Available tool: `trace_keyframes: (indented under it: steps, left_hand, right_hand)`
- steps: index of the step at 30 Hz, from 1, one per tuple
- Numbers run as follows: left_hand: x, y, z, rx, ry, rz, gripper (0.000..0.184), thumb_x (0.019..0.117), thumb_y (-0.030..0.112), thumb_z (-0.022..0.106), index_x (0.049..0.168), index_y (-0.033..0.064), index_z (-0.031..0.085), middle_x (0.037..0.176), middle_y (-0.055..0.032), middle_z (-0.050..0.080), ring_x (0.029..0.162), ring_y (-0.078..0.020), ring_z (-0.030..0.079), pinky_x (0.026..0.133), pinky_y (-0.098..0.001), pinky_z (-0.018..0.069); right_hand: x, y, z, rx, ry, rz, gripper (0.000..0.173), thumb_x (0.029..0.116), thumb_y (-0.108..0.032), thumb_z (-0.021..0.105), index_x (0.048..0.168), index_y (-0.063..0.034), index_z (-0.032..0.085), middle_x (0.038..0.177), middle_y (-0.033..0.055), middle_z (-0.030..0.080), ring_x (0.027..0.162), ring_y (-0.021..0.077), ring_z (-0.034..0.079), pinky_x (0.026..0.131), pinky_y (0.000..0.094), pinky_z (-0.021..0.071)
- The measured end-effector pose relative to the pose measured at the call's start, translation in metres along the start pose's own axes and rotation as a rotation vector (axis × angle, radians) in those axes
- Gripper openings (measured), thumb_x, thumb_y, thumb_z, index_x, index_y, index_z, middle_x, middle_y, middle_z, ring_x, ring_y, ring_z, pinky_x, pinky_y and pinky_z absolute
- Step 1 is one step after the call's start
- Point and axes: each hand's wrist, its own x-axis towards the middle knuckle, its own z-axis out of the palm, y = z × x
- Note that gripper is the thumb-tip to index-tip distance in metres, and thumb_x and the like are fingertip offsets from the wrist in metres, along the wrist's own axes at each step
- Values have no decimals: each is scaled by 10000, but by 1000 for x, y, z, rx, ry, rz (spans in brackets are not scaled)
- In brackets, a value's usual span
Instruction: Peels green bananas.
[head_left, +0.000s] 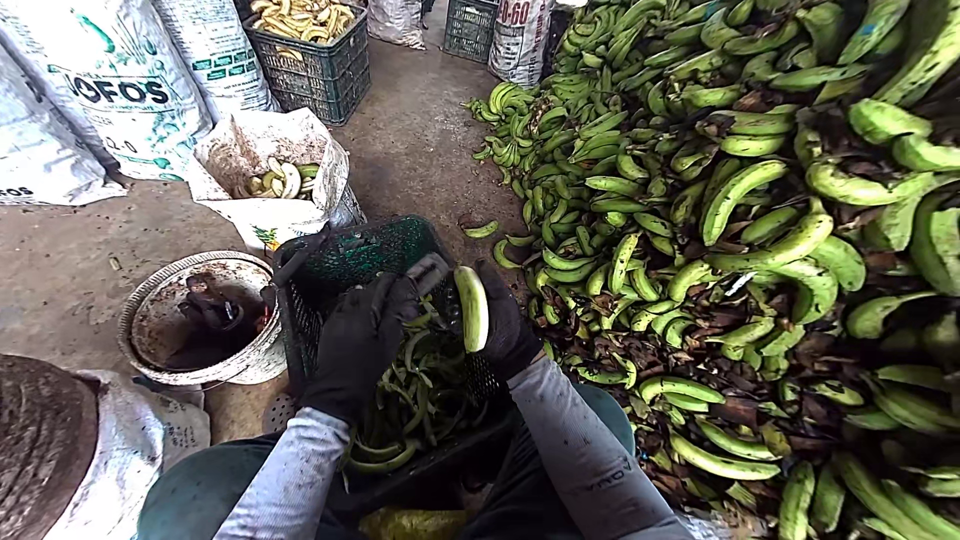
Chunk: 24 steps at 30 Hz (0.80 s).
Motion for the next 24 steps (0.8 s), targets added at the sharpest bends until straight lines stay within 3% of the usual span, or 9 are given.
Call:
trace_keyframes:
  steps: [3,5,8,11,14,17,18,21,24]
  left_hand:
    - [-13,4,17,57,66,299,628,994,615,471,1441,194,605,1092,-203,703,993,-403,685,832,-613,546]
    - [-18,5,28,97,145,454,624,985,661,459,1390,229,655,1026,-180,714,939,-379,694,805,-576,558]
    - [-22,7,37,111,156,501,578,984,642,486,1373,255,669,1028,-176,715,932,-383,693,797,-583,557]
    - [-23,13,34,77,10,344,546,985,559,514,1404,233,645,1121,-203,704,1003,-415,687,817,-600,554]
    - [-13,18,23,-120,-225,-11,503,1033,428,515,1500,243,537,1287,-167,658,1155,-354,644,975,-588,509]
    - [-3,5,22,-343,-226,-251,457,1062,488,471,1453,270,562,1179,-97,699,1029,-261,678,910,-556,530]
    - [-1,-1,21,-395,-231,-303,459,1066,500,455,1441,260,567,1160,-96,702,1009,-249,682,898,-541,538]
    - [0,-7,11,-418,-228,-380,443,1080,487,432,1388,215,597,1104,-98,702,970,-231,681,880,-508,544]
    - [-4,-3,5,-303,-217,-283,475,1046,553,469,1353,217,604,1010,-82,690,883,-235,661,812,-518,533]
  right_hand:
    - [2,-6,-12,161,75,-4,525,1073,-535,266,999,-159,626,772,15,659,659,114,653,580,292,571]
    - [5,-8,-17,273,97,9,490,1072,-501,275,936,-150,589,705,-6,584,577,88,590,528,241,528]
    - [4,-8,-20,325,127,44,494,1077,-487,268,920,-129,570,669,-6,557,529,78,562,494,213,507]
    - [2,-4,-11,116,212,18,445,1082,-465,298,969,-148,589,708,-4,592,576,88,589,521,246,526]
    - [-6,2,0,-248,92,-63,394,1098,-425,295,1102,-164,591,795,-18,632,676,70,619,608,257,552]
    - [-9,8,-2,-558,-106,-127,367,1091,-354,333,1242,-150,597,934,-6,640,783,65,614,704,260,556]
    - [-9,10,-2,-528,-119,-87,364,1079,-363,350,1221,-144,603,924,6,648,774,78,625,696,270,563]
    - [-7,9,-3,-298,-96,39,344,1046,-358,362,1121,-130,609,790,31,627,612,103,607,538,254,546]
    - [0,3,-15,-54,-79,49,416,1059,-463,355,1021,-144,619,731,27,611,579,114,599,524,271,544]
